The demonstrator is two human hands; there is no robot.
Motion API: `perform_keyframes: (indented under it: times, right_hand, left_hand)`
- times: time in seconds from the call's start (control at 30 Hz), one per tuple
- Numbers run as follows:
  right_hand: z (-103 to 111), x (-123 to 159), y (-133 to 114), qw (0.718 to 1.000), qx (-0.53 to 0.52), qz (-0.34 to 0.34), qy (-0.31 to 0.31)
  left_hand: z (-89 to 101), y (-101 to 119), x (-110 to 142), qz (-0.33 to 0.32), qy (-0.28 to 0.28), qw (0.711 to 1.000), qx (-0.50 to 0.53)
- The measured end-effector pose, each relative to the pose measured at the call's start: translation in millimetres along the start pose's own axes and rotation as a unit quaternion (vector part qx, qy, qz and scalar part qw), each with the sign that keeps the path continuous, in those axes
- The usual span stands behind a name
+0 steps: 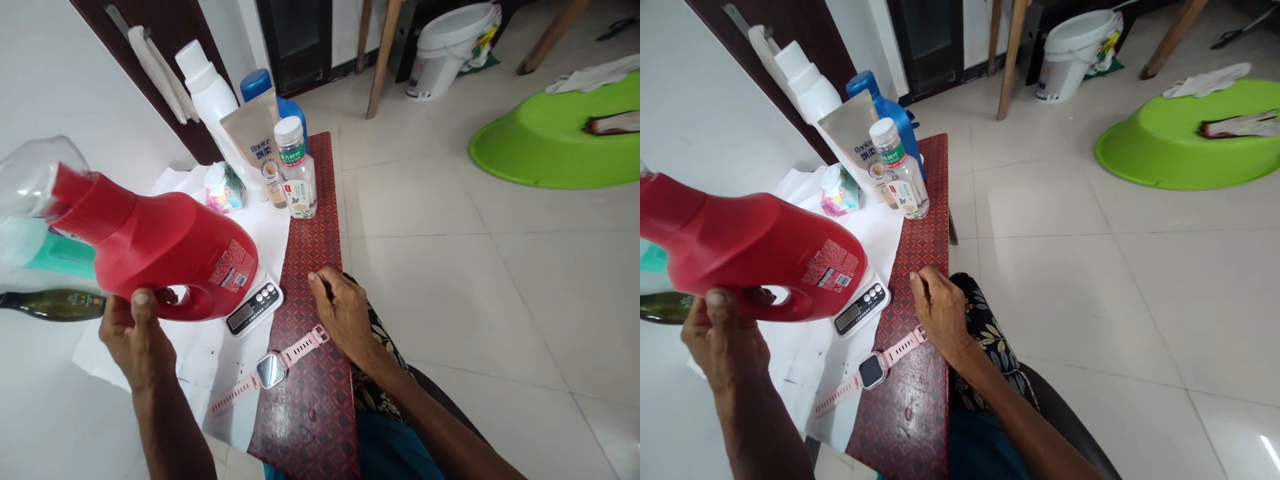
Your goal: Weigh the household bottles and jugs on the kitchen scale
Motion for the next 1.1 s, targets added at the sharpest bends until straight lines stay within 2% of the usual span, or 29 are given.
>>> perform_keyframes:
  times: [0.23,0.37,0.43,0.53,0.63,0.73,0.9,1.1]
  right_hand:
    - [-0.6,1.2,1.4,1.000,-0.010,0.010,0.007]
    - [-0.7,1.0,-0.7,1.000,-0.008,0.022,0.011]
    - [-0.6,0.5,-1.5,1.000,-0.009,0.027,0.010]
    - [-0.4,0.2,-1.7,0.999,-0.009,0.032,0.009]
    - [0.7,0.7,-2.2,0.999,-0.009,0.038,0.016]
    - [1.8,1.0,-2.9,0.999,-0.014,0.037,0.018]
    - [2.2,0.3,-2.1,1.000,-0.013,0.019,0.013]
    - [2.1,0.6,-1.3,1.000,0.003,0.015,0.011]
  left_hand:
    - [-19.3,-6.1,-12.7,0.093,-0.068,0.983,0.145]
    - [-20.7,-4.3,-17.2,0.121,-0.015,0.979,0.162]
    - [-19.8,0.1,-21.7,0.114,0.015,0.980,0.160]
    - [-17.3,10.3,-38.5,0.068,0.054,0.984,0.157]
    - [-16.1,16.7,-66.9,0.025,0.083,0.986,0.140]
    - [-16.4,14.5,-98.3,0.007,0.089,0.988,0.129]
    - [-15.0,-14.6,-129.4,0.036,0.085,0.988,0.120]
    - [-21.7,-75.6,-130.7,0.114,0.090,0.982,0.116]
Point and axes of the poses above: each hand's wrist, its own x-axis away from the middle knuckle, its own z-axis out of the back of the hand, y = z × x, the point moved 5 cm from there along -x, towards the middle knuckle, and after that the axes turned 7 degrees about -x, right-handed, at the moved point
